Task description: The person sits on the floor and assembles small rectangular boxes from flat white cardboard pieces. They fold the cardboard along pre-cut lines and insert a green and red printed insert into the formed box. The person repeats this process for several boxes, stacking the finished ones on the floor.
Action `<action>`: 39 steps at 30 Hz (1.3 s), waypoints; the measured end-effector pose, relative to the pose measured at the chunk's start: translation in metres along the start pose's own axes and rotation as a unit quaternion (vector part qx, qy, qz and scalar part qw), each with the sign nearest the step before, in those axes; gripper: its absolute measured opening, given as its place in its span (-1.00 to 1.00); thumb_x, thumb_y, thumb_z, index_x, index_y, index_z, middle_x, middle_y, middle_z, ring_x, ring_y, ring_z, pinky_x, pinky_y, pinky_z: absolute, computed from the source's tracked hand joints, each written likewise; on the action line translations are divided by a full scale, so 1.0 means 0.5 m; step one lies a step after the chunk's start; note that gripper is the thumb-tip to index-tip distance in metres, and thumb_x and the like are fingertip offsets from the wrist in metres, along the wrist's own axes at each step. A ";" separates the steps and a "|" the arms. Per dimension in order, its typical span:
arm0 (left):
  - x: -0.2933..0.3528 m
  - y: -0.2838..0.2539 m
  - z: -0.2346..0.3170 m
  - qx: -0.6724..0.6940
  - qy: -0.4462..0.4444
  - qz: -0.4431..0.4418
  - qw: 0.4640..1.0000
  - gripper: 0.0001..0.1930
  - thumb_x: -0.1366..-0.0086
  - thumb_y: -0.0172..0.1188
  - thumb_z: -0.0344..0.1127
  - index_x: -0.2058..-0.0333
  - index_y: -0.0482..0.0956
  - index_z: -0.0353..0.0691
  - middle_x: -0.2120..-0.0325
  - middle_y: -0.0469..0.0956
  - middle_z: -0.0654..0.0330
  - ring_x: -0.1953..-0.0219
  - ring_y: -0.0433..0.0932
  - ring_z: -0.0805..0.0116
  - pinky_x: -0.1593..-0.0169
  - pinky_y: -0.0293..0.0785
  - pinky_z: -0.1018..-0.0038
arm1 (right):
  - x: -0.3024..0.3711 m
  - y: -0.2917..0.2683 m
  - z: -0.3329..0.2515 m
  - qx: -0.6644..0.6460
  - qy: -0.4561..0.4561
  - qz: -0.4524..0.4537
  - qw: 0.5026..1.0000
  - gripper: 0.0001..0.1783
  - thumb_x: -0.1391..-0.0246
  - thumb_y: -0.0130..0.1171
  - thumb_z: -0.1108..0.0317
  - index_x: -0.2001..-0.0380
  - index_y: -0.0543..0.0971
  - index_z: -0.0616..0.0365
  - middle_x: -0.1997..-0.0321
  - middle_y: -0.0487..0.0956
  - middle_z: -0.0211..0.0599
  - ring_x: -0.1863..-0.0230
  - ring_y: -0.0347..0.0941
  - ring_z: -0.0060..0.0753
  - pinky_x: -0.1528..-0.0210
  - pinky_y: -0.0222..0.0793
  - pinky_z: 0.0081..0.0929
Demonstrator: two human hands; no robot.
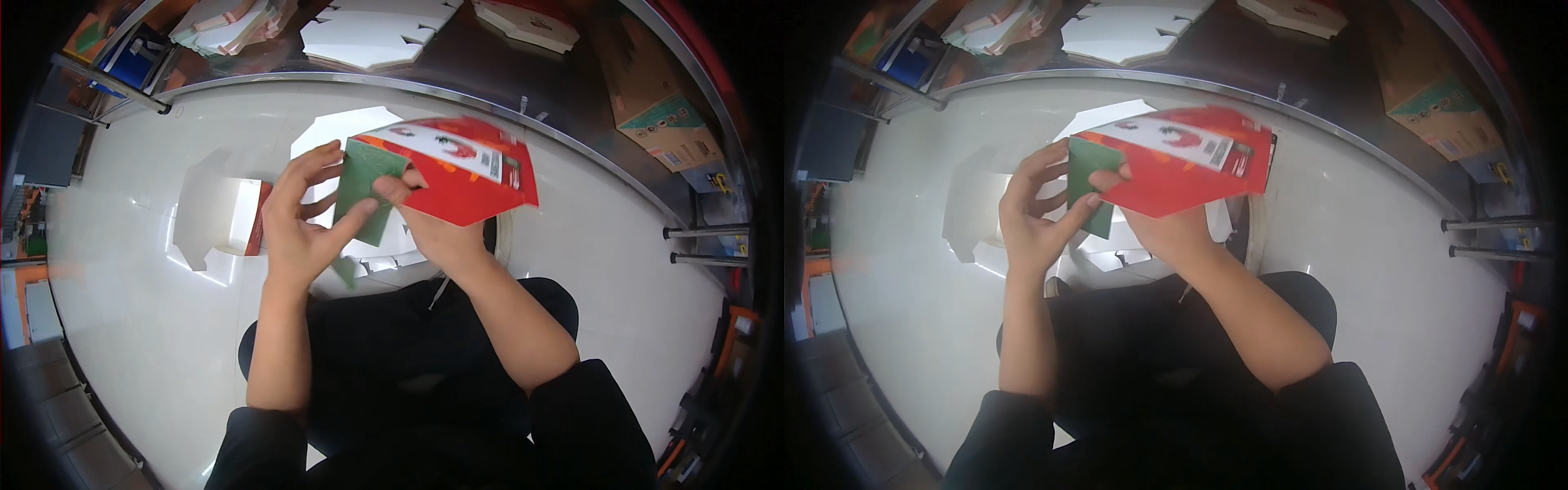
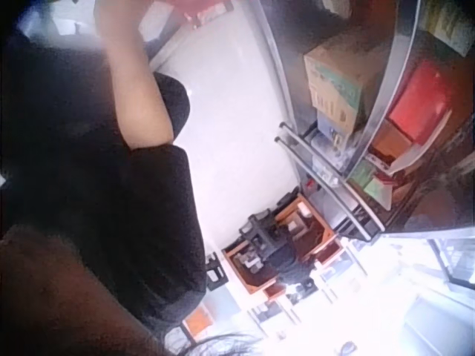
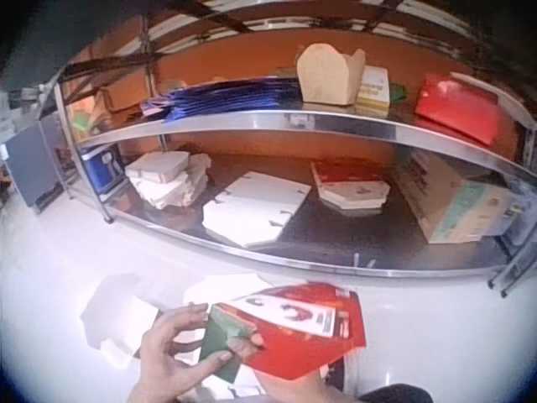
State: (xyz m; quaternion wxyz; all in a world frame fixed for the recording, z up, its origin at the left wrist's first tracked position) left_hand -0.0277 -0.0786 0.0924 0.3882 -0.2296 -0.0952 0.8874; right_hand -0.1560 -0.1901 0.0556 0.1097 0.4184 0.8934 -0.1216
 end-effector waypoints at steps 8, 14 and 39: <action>-0.010 -0.040 -0.034 0.065 -0.047 -0.067 0.994 -0.17 -0.13 0.38 -0.55 -0.39 0.29 -0.20 -0.06 0.58 -0.09 -0.04 0.66 0.17 0.12 0.76 0.34 | 0.017 0.026 -0.014 0.028 -0.109 -0.112 0.987 -0.33 -0.03 0.51 0.10 -0.15 0.52 0.10 -0.01 0.59 -0.25 -0.08 0.50 -0.22 -0.11 0.44 -0.24; 0.000 -0.076 -0.164 0.359 -0.198 0.228 0.883 -0.27 -0.29 0.30 -0.49 -0.38 0.17 -0.32 -0.02 0.55 0.00 -0.02 0.64 0.15 0.01 0.71 0.17 | 0.005 0.027 -0.035 0.074 -0.124 -0.179 0.973 -0.39 0.14 0.59 0.27 -0.01 0.59 0.16 0.16 0.61 -0.24 0.07 0.53 -0.18 -0.01 0.45 -0.29; 0.018 0.033 -0.103 0.276 -0.172 0.095 0.941 -0.33 -0.18 0.32 -0.63 -0.29 0.34 -0.42 -0.10 0.50 -0.05 0.00 0.66 0.13 0.02 0.70 0.37 | -0.003 -0.004 -0.036 0.191 -0.226 0.061 0.953 -0.88 -0.05 0.34 0.51 0.38 0.55 0.16 0.41 0.57 -0.28 0.42 0.56 -0.21 0.39 0.47 -0.37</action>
Point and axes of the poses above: each hand's wrist, its own x-axis away from the middle knuckle, its own y-axis out of the palm, z = x × y, the point moved 7 cm from there along -x, towards the middle knuckle
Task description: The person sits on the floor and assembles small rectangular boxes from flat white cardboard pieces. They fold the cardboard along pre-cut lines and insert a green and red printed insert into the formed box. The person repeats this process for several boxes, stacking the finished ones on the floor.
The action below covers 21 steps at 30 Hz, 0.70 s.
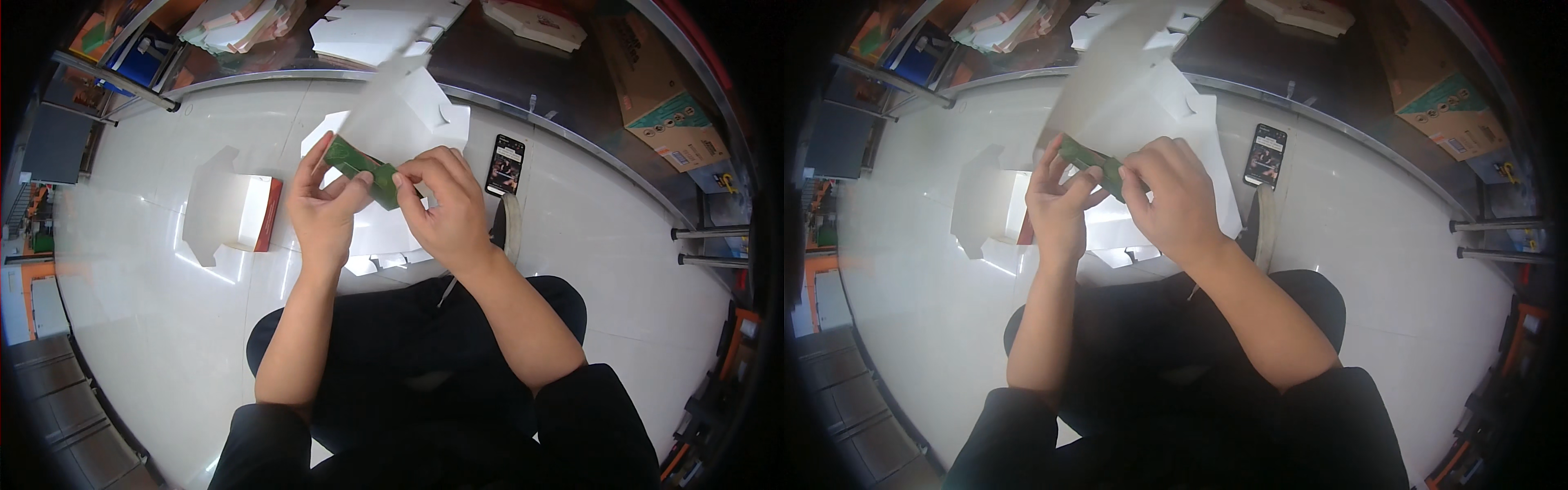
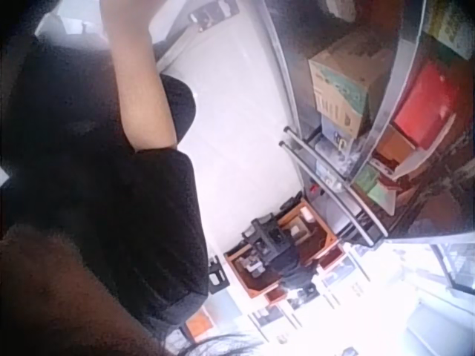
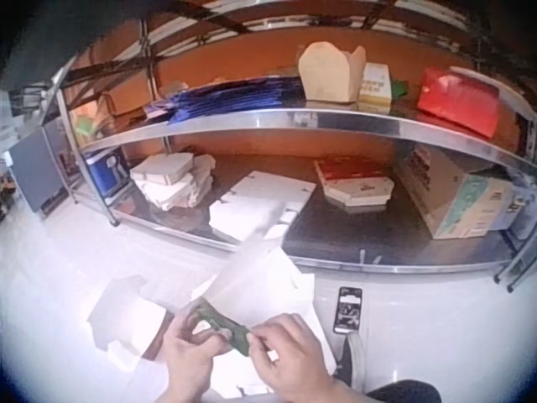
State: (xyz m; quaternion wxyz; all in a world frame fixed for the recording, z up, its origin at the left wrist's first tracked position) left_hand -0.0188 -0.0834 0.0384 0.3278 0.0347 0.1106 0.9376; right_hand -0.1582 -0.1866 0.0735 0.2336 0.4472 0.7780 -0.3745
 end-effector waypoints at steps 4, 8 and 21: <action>-0.004 -0.003 -0.002 -0.061 0.032 -0.013 0.998 -0.29 -0.14 0.36 -0.60 -0.30 0.37 -0.41 -0.12 0.50 -0.04 -0.02 0.65 0.17 0.00 0.67 0.42 | 0.010 0.006 0.012 -0.056 0.081 -0.007 0.995 -0.90 -0.06 0.36 0.54 0.33 0.64 0.23 0.34 0.62 -0.24 0.37 0.60 -0.27 0.33 0.50 -0.41; -0.003 0.007 0.018 -0.115 0.044 -0.035 0.992 -0.29 -0.12 0.41 -0.57 -0.29 0.42 -0.38 -0.10 0.51 -0.03 -0.03 0.64 0.21 -0.02 0.67 0.43 | 0.019 0.006 0.024 -0.105 0.140 -0.031 0.984 -0.93 -0.08 0.37 0.58 0.32 0.71 0.30 0.28 0.68 -0.23 0.31 0.64 -0.41 0.25 0.56 -0.52; -0.004 0.021 0.059 -0.317 0.153 -0.210 0.912 0.41 0.23 0.71 -0.26 -0.53 -0.11 -0.02 -0.32 0.26 -0.04 -0.40 0.26 -0.06 -0.30 0.43 -0.04 | 0.034 0.030 0.087 -0.291 0.342 -0.081 0.890 -0.69 -0.15 0.40 0.36 0.10 0.67 0.31 0.30 0.71 -0.27 0.28 0.62 -0.51 0.18 0.49 -0.49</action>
Point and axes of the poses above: each hand's wrist, its own x-axis away from the middle knuckle, its own y-axis out of the palm, z = x × y, the point moved 7 cm from there along -x, towards the middle knuckle
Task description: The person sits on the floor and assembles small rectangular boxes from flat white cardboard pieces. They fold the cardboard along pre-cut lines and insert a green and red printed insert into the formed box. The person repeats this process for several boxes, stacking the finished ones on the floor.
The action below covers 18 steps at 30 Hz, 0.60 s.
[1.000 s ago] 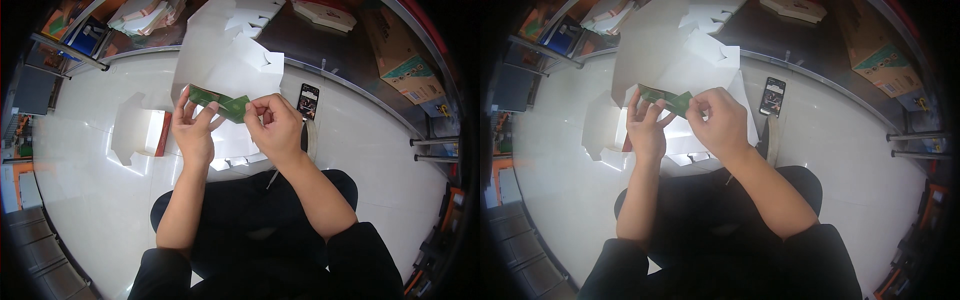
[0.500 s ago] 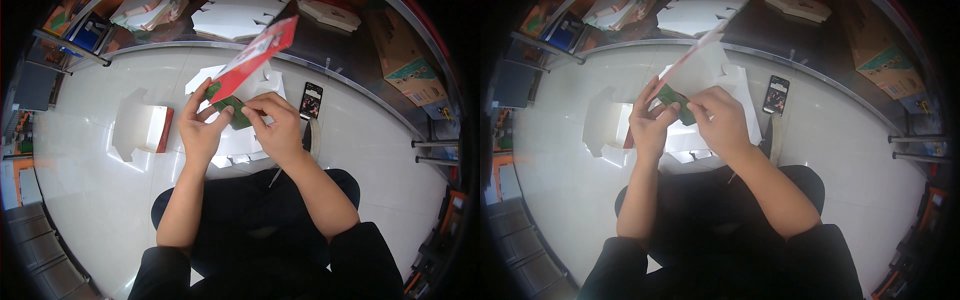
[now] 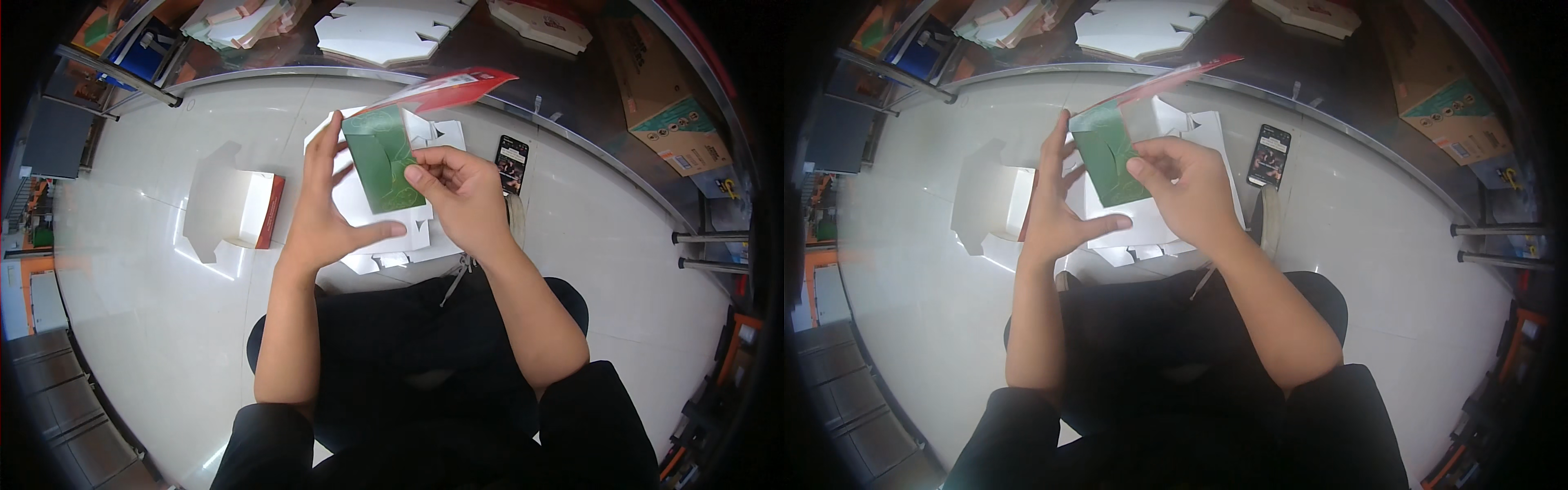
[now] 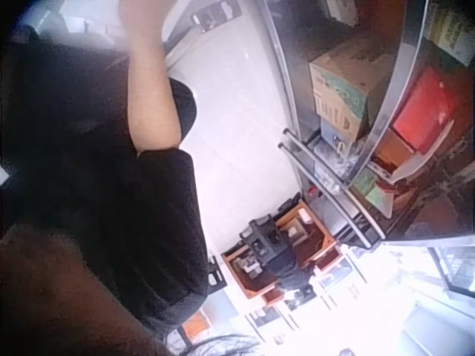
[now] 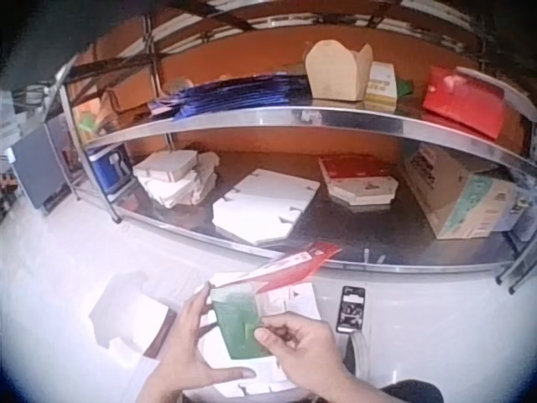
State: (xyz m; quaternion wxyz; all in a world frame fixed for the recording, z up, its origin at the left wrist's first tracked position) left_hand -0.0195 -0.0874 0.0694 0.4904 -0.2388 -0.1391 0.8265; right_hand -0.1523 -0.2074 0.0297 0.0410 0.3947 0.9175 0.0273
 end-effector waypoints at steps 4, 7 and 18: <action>-0.003 0.006 -0.006 -0.025 0.047 0.012 0.998 0.43 0.32 0.72 -0.29 -0.50 -0.10 -0.16 -0.40 0.16 -0.06 -0.45 0.19 -0.04 -0.48 0.17 0.07 | -0.001 0.009 0.009 -0.064 0.070 -0.053 0.994 -0.75 -0.20 0.39 0.37 0.16 0.67 0.33 0.29 0.70 -0.30 0.30 0.56 -0.57 0.22 0.47 -0.55; 0.000 0.009 0.000 0.029 0.055 0.024 0.998 0.41 0.32 0.71 -0.32 -0.48 -0.08 -0.22 -0.42 0.14 -0.08 -0.46 0.18 -0.04 -0.49 0.13 0.10 | 0.002 0.015 0.005 -0.084 0.110 -0.088 0.987 -0.83 -0.21 0.38 0.42 0.21 0.66 0.29 0.28 0.67 -0.37 0.30 0.52 -0.65 0.23 0.45 -0.63; 0.004 -0.065 -0.019 0.134 0.039 0.134 0.981 0.47 0.25 0.71 -0.15 -0.52 -0.21 -0.22 -0.30 0.26 -0.06 -0.35 0.30 0.02 -0.38 0.26 0.03 | 0.001 0.013 -0.062 0.011 -0.055 -0.136 0.989 -0.59 -0.09 0.48 0.31 0.02 0.66 0.22 0.07 0.66 -0.30 0.06 0.52 -0.48 0.01 0.44 -0.38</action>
Point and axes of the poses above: each hand's wrist, its own x-axis away from the middle knuckle, its own y-axis out of the palm, z = x × y, the point moved 7 cm from there along -x, towards the middle knuckle
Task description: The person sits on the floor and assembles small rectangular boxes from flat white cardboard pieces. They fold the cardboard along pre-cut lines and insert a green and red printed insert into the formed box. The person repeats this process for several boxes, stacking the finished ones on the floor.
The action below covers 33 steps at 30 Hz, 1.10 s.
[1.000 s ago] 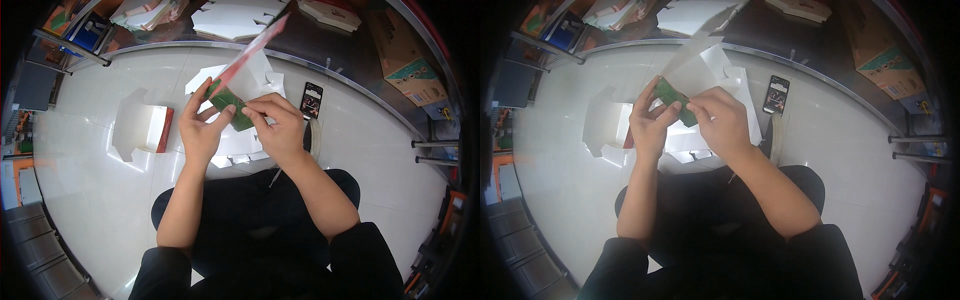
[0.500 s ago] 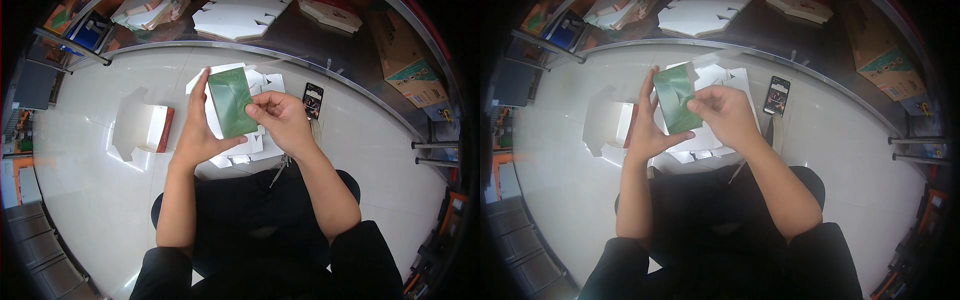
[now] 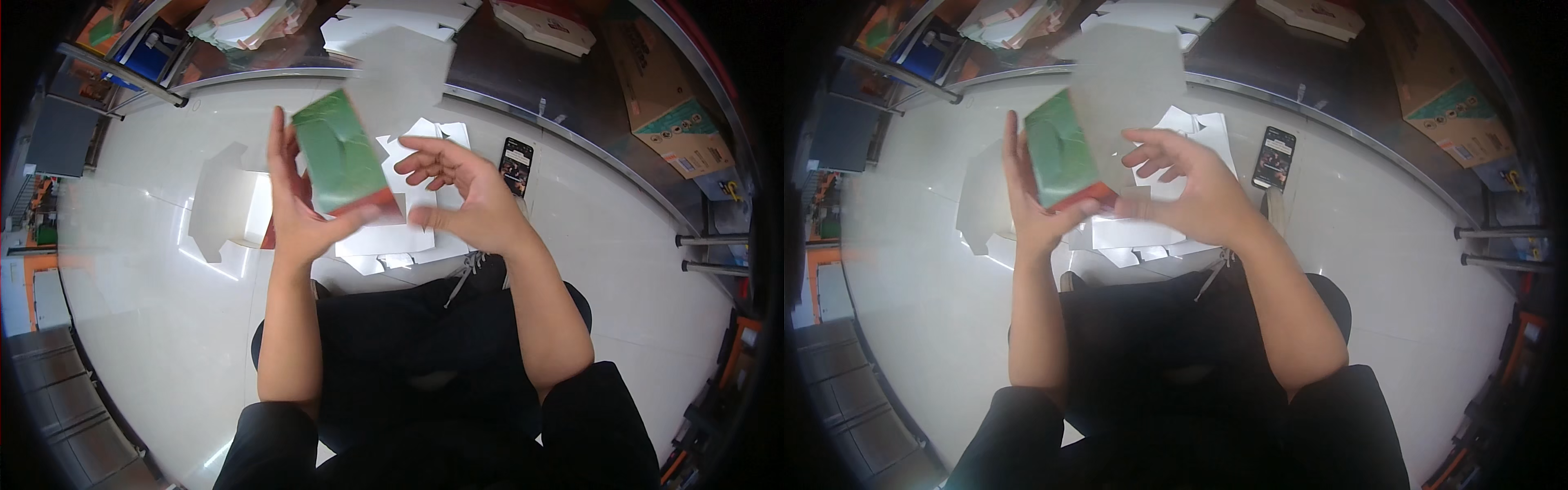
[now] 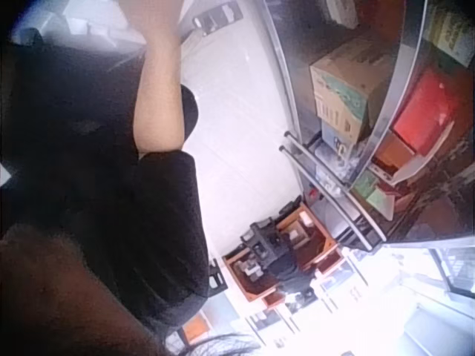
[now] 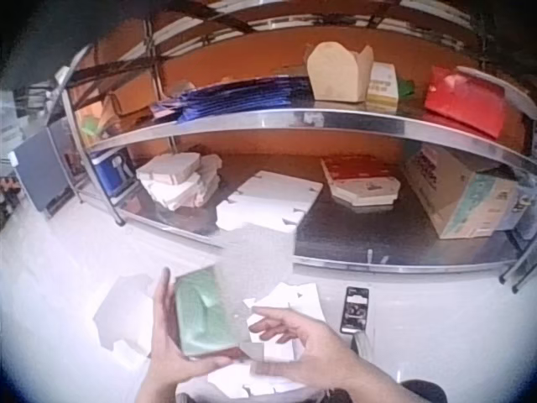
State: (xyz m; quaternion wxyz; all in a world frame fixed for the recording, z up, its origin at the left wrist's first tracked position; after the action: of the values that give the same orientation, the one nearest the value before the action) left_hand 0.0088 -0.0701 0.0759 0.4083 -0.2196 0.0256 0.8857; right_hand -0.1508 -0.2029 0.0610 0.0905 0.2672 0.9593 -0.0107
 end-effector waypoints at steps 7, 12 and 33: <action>0.025 -0.067 -0.113 0.209 -0.302 0.164 0.916 0.30 -0.18 0.40 0.29 -0.51 -0.38 -0.20 -0.40 0.08 -0.11 -0.39 0.23 -0.06 -0.33 0.31 -0.06 | 0.011 -0.003 0.046 0.272 0.105 -0.143 0.946 -0.49 -0.10 0.45 0.33 -0.11 0.58 0.19 -0.03 0.66 -0.33 -0.07 0.54 -0.43 -0.15 0.43 -0.36; 0.027 0.044 -0.064 0.144 -0.253 -0.069 0.954 -0.05 -0.25 0.38 -0.25 -0.47 0.01 -0.35 -0.49 -0.04 -0.13 -0.37 0.32 -0.16 -0.32 0.38 0.12 | 0.000 -0.025 0.041 -0.040 0.096 -0.006 0.995 -0.65 -0.31 0.25 0.38 -0.12 0.56 0.22 -0.04 0.65 -0.37 -0.02 0.56 -0.49 -0.20 0.45 -0.44; 0.025 0.082 0.010 -0.057 -0.064 -0.050 0.995 -0.47 -0.07 0.45 -0.59 -0.08 0.65 -0.34 -0.06 0.63 -0.02 -0.12 0.62 0.17 -0.24 0.56 0.25 | 0.001 -0.071 0.008 -0.088 0.002 0.226 0.970 -0.73 -0.16 0.40 0.42 0.11 0.64 0.30 0.25 0.69 -0.28 0.28 0.59 -0.55 0.21 0.54 -0.52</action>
State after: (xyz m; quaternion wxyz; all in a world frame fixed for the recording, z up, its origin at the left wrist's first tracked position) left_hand -0.0304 -0.0875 0.0696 0.4399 -0.1864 -0.0617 0.8763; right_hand -0.1688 -0.2334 0.0560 0.1115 0.4677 0.8716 0.0954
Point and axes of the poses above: each hand's wrist, its own x-axis away from the middle knuckle, its own y-axis out of the palm, z = x × y, the point moved 7 cm from there along -x, towards the middle knuckle
